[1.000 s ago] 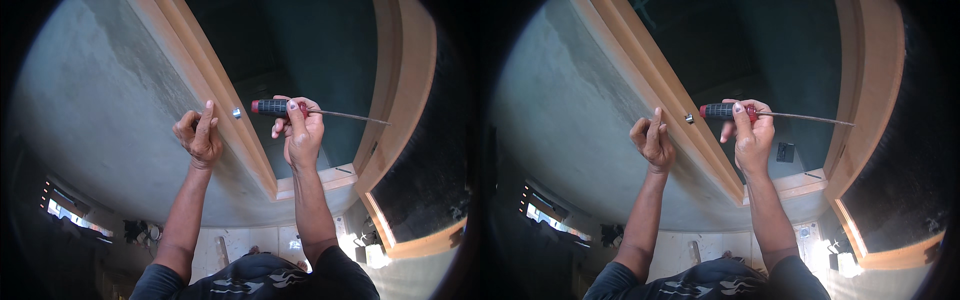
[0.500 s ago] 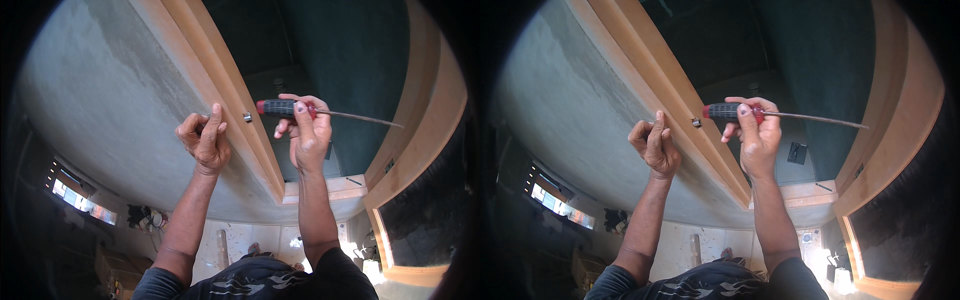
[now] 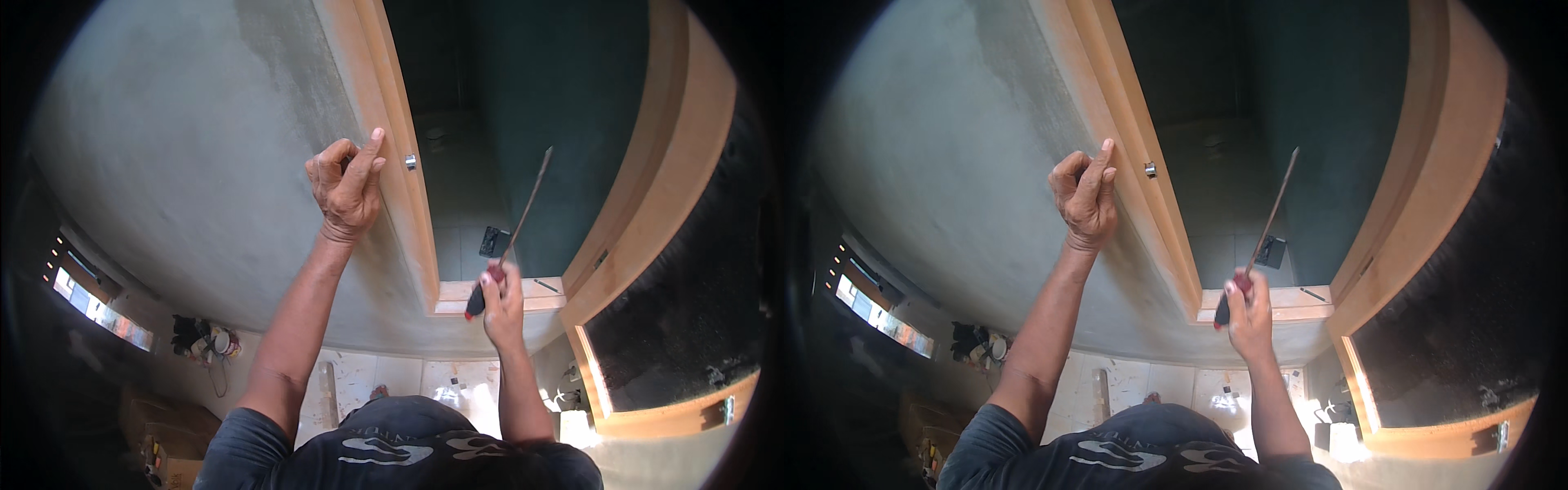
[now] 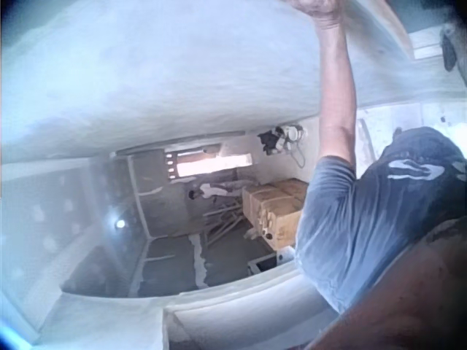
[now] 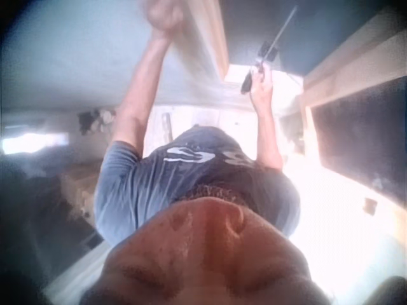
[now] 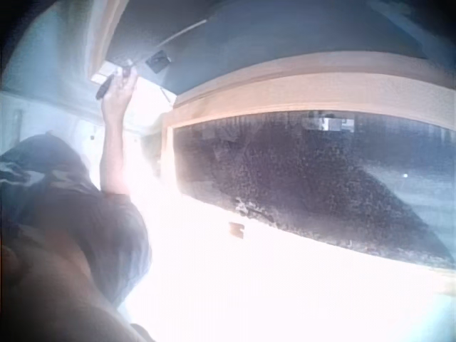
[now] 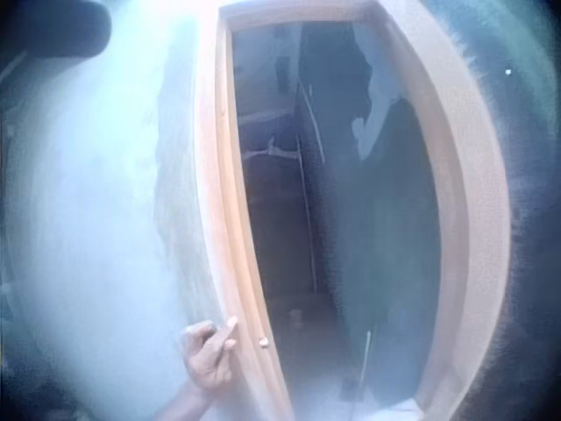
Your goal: The person installs a door latch and strike plate on a wooden door frame. They use a hammer to drive nails into the frame and a screwdriver to tighten screws on the latch mechanism. The person moves between the door frame and a nearby work area to retrieve tools.
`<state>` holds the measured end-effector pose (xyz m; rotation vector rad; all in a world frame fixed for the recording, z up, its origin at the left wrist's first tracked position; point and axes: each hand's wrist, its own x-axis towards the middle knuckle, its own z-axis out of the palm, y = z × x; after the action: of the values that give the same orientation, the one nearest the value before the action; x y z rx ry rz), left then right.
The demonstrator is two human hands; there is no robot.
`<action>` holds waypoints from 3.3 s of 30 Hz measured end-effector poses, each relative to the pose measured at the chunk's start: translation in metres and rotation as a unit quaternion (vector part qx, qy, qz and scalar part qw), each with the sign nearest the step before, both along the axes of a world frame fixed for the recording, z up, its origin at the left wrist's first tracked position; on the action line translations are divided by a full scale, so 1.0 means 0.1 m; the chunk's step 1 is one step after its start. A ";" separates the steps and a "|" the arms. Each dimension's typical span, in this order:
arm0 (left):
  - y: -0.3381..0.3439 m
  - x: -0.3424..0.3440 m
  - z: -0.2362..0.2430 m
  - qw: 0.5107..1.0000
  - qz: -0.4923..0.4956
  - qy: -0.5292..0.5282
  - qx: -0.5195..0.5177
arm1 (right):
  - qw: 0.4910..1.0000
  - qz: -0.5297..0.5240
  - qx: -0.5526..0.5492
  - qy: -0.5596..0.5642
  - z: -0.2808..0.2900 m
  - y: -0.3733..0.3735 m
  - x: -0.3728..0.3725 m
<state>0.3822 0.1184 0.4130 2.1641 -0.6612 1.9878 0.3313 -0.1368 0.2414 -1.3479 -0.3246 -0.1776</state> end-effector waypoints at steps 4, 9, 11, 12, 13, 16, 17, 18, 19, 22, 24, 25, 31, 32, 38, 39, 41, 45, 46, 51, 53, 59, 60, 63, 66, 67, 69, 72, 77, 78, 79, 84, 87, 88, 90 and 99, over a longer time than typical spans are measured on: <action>-0.21 -0.42 -0.20 0.964 -0.166 0.145 -0.148 | 0.979 0.028 0.001 0.200 -0.48 -0.40 -0.75; -0.74 -0.91 -1.14 0.825 -0.296 0.433 -0.209 | 0.957 -0.070 -0.238 0.149 -0.68 -0.80 -1.34; -0.88 -0.94 -1.41 0.731 -0.337 0.518 -0.289 | 0.935 -0.112 -0.316 0.116 -0.58 -0.92 -1.52; -0.95 -0.93 -1.51 0.677 -0.354 0.551 -0.336 | 0.940 -0.116 -0.299 0.119 -0.49 -0.99 -1.60; -1.01 -0.91 -1.58 0.619 -0.349 0.591 -0.382 | 0.957 -0.110 -0.250 0.093 -0.38 -1.04 -1.68; -1.13 -0.79 -1.61 0.422 -0.477 0.542 -0.549 | 0.974 -0.125 -0.175 0.075 -0.02 -1.13 -1.93; -1.16 -0.76 -1.58 0.354 -0.499 0.534 -0.584 | 0.978 -0.127 -0.160 0.043 0.09 -1.16 -2.01; -1.17 -0.73 -1.55 0.306 -0.525 0.519 -0.601 | 0.978 -0.139 -0.154 0.025 0.18 -1.17 -2.09; -1.19 -0.71 -1.51 0.251 -0.567 0.508 -0.597 | 0.977 -0.152 -0.152 0.002 0.25 -1.17 -2.15; -1.23 -0.70 -1.40 0.137 -0.613 0.487 -0.607 | 0.973 -0.165 -0.163 -0.017 0.37 -1.15 -2.25; -1.24 -0.71 -1.35 0.097 -0.619 0.479 -0.614 | 0.971 -0.166 -0.168 -0.030 0.38 -1.14 -2.25; -1.25 -0.72 -1.33 0.077 -0.621 0.474 -0.619 | 0.971 -0.169 -0.168 -0.038 0.38 -1.12 -2.25; -1.12 -0.69 -1.29 0.123 -0.613 0.452 -0.637 | 0.972 -0.151 -0.174 -0.049 0.37 -1.08 -2.23; -1.09 -0.69 -1.30 0.127 -0.621 0.454 -0.626 | 0.972 -0.148 -0.179 -0.045 0.37 -1.06 -2.23; -0.91 -0.72 -1.36 0.157 -0.613 0.459 -0.624 | 0.974 -0.131 -0.179 -0.040 0.35 -0.94 -2.19; -0.89 -0.72 -1.36 0.155 -0.614 0.456 -0.625 | 0.978 -0.123 -0.165 -0.038 0.34 -0.92 -2.19; -0.86 -0.74 -1.35 0.152 -0.614 0.451 -0.629 | 0.979 -0.122 -0.161 -0.003 0.33 -0.88 -2.20; -0.81 -0.76 -1.32 0.170 -0.618 0.457 -0.617 | 0.981 -0.119 -0.152 -0.017 0.35 -0.84 -2.21; -0.79 -0.76 -1.31 0.179 -0.614 0.466 -0.612 | 0.978 -0.120 -0.167 -0.018 0.36 -0.83 -2.21; -0.69 -0.73 -1.27 0.205 -0.640 0.477 -0.567 | 0.980 -0.116 -0.161 0.027 0.45 -0.81 -2.23; -0.65 -0.71 -1.24 0.217 -0.641 0.481 -0.557 | 0.982 -0.030 0.023 0.186 0.48 -0.79 -2.25; -0.59 -0.63 -1.13 0.227 -0.652 0.484 -0.538 | 0.949 0.018 0.202 0.243 0.54 -0.68 -2.25; -0.58 -0.62 -1.11 0.229 -0.652 0.487 -0.533 | 0.955 0.007 0.177 0.238 0.55 -0.66 -2.25; -0.55 -0.57 -1.05 0.239 -0.643 0.493 -0.535 | 0.985 -0.100 -0.089 0.107 0.59 -0.60 -2.24; -0.51 -0.54 -1.00 0.259 -0.626 0.502 -0.538 | 0.986 -0.117 -0.111 0.045 0.63 -0.56 -2.26; -0.50 -0.53 -0.99 0.266 -0.623 0.507 -0.533 | 0.984 -0.119 -0.127 0.039 0.64 -0.55 -2.25; -0.49 -0.54 -0.95 0.276 -0.605 0.518 -0.538 | 0.984 -0.124 -0.122 0.028 0.66 -0.51 -2.25; -0.55 -0.55 -0.89 0.268 -0.598 0.508 -0.559 | 0.974 -0.151 -0.164 -0.032 0.72 -0.44 -2.19; -0.75 -0.51 -0.68 0.275 -0.625 0.418 -0.599 | 0.944 -0.211 -0.222 -0.126 0.98 -0.28 -2.02; -0.77 -0.48 -0.61 0.281 -0.632 0.402 -0.600 | 0.939 -0.216 -0.230 -0.138 1.06 -0.24 -1.97; -0.78 -0.44 -0.55 0.287 -0.661 0.386 -0.576 | 0.935 -0.220 -0.238 -0.147 1.13 -0.22 -1.93; -0.72 -0.27 -0.34 0.263 -0.651 0.370 -0.608 | 0.929 -0.222 -0.251 -0.158 1.40 -0.03 -1.76; -0.73 -0.25 -0.34 0.239 -0.650 0.369 -0.620 | 0.924 -0.226 -0.261 -0.162 1.47 0.05 -1.73; -0.75 -0.25 -0.35 0.230 -0.661 0.360 -0.617 | 0.922 -0.227 -0.266 -0.168 1.49 0.07 -1.72; -0.79 -0.26 -0.35 0.209 -0.660 0.342 -0.636 | 0.916 -0.231 -0.278 -0.176 1.52 0.09 -1.70; -0.90 -0.27 -0.23 0.139 -0.651 0.299 -0.683 | 0.904 -0.208 -0.352 -0.128 1.76 0.09 -1.71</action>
<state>0.3551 0.0281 0.3904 0.2194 -0.0559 -0.0314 0.1606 -0.1275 0.4171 -2.1151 -0.3295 -0.6474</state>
